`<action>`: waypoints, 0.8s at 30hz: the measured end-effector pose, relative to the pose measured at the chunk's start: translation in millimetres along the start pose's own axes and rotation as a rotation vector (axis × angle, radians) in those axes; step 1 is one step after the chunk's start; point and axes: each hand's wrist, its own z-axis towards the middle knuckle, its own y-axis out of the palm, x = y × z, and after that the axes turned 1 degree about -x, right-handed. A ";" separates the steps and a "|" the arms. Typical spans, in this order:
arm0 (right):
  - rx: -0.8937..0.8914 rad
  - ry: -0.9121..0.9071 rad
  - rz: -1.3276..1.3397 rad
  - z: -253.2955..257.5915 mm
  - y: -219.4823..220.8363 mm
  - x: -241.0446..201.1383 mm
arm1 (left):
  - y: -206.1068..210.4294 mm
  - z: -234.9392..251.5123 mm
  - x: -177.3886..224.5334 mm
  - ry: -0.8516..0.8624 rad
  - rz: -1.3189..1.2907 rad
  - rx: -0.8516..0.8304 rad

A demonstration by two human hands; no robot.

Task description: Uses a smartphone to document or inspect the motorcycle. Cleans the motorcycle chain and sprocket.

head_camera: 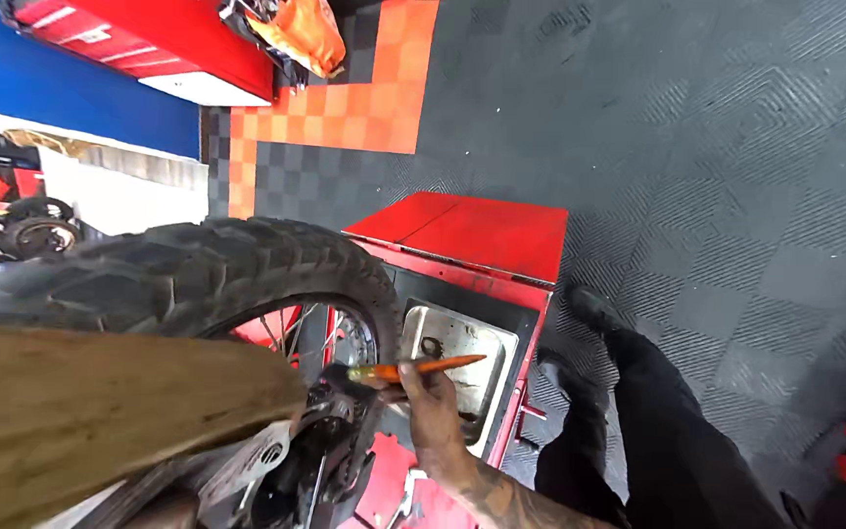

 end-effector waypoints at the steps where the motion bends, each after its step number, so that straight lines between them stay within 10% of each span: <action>1: 0.001 -0.042 0.048 -9.2 9.6 -1.1 | -4.0 -6.0 -2.1 -0.007 -0.040 -0.001; 11: 0.019 -0.400 -0.042 -51.6 2.7 58.2 | -30.7 -25.5 -30.7 -0.023 -0.117 0.055; 24: 0.096 -0.390 -0.203 -27.0 -11.2 72.3 | -29.6 -28.9 -17.5 0.046 -0.105 -0.016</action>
